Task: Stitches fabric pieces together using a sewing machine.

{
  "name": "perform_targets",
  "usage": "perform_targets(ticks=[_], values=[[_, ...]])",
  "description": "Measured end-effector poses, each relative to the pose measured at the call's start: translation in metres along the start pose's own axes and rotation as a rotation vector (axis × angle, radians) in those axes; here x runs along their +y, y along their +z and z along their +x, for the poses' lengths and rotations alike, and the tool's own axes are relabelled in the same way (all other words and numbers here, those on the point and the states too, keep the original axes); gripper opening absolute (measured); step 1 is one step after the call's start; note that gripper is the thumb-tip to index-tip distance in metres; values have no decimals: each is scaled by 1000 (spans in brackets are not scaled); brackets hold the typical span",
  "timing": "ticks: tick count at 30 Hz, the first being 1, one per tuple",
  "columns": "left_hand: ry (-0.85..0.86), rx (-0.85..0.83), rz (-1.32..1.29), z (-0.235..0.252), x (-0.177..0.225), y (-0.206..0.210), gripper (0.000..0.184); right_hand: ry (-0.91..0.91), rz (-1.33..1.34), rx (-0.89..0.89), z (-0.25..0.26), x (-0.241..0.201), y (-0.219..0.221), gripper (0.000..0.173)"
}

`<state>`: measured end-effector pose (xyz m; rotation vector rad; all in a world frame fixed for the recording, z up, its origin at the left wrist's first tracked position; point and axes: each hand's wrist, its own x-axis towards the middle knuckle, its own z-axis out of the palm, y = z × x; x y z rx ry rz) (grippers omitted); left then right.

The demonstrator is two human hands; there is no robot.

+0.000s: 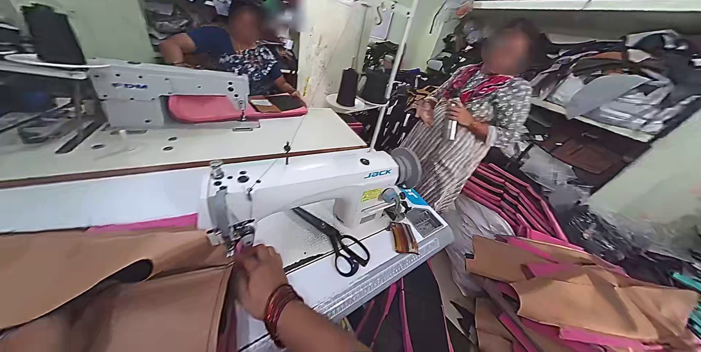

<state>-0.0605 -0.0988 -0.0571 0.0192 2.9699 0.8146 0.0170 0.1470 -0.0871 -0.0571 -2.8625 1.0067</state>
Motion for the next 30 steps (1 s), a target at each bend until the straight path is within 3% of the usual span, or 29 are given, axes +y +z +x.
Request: perform_targets(ticks=[3, 6, 10, 13, 17, 19, 24, 30], values=[[82, 85, -37, 15, -18, 9, 46, -9, 35, 31, 3, 6, 6, 39], [73, 43, -4, 16, -15, -4, 40, 5, 23, -1, 5, 7, 7, 47], [32, -41, 16, 26, -19, -4, 41, 36, 61, 6, 4, 8, 5, 47], [6, 25, 1, 16, -13, 3, 44, 35, 71, 14, 4, 9, 4, 47], [30, 79, -10, 7, -9, 8, 42, -152, 43, 97, -2, 10, 9, 39], [49, 76, 17, 7, -11, 9, 41, -223, -69, 52, -5, 6, 11, 38], [36, 91, 24, 1, -7, 13, 38, -180, -318, -109, -5, -7, 8, 42], [-37, 109, 69, -15, 4, 19, 37, -138, -287, -107, -3, -3, 9, 43]])
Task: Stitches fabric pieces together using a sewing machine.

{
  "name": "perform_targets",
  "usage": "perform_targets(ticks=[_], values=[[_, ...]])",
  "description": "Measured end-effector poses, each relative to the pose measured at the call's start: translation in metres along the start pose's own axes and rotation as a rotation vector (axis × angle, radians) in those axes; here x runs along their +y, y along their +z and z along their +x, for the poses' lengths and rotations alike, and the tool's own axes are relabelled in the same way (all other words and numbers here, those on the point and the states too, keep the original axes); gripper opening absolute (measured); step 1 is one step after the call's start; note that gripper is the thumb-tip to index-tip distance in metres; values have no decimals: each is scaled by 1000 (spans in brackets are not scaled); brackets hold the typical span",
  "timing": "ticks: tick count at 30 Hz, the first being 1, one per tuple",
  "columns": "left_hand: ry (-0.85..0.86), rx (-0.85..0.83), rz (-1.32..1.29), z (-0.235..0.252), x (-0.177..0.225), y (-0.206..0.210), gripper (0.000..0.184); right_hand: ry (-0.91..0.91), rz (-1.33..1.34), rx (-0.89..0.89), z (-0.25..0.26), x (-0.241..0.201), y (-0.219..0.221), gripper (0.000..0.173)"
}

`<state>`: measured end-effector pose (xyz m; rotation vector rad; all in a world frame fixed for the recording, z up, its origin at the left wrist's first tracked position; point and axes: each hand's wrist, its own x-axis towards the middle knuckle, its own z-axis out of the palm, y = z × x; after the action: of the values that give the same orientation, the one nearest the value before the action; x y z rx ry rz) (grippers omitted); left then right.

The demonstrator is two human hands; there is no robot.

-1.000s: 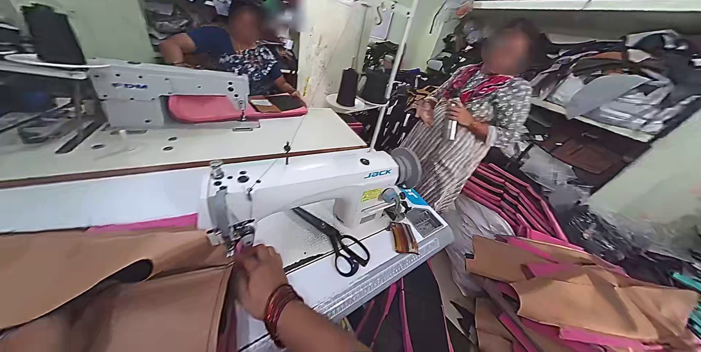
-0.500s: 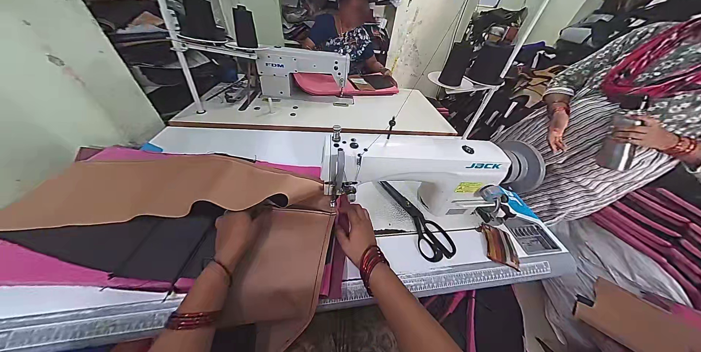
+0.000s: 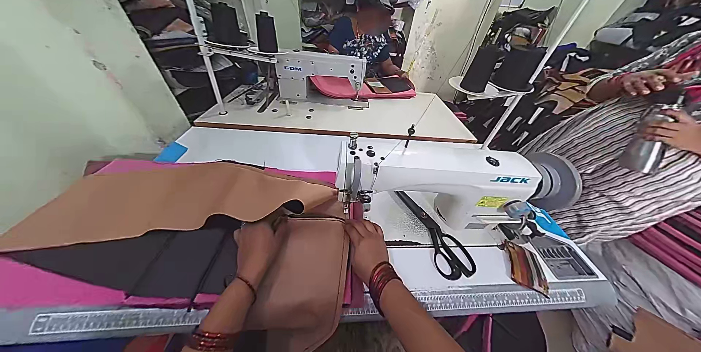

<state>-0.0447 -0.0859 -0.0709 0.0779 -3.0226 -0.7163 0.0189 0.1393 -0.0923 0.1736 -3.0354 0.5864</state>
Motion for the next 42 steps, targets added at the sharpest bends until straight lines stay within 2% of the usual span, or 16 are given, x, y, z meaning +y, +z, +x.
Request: perform_targets(ticks=[7, 12, 23, 28, 34, 36, 39, 42], values=[[-23, 41, 43, 3, 13, 7, 33, -63, -64, 38, 10, 12, 0, 42], [-10, 62, 39, 10, 18, 10, 34, 33, -65, -15, 18, 13, -7, 41], [-13, 66, 11, 26, 20, 12, 33, 45, 8, -38, 24, 17, -6, 42], [26, 68, -33, 35, 19, 18, 36, 41, 44, 9, 22, 17, -9, 38], [-12, 65, -68, 28, 24, 12, 38, 42, 25, -51, 22, 17, -12, 44], [2, 84, -93, 26, 21, 12, 40, 7, 61, -30, 18, 20, -13, 43], [38, 76, -115, 22, 13, 8, 47, -173, 158, 102, 2, 26, -7, 41], [27, 29, -165, 14, 3, 2, 51, -223, 142, 64, -9, 27, -4, 46]])
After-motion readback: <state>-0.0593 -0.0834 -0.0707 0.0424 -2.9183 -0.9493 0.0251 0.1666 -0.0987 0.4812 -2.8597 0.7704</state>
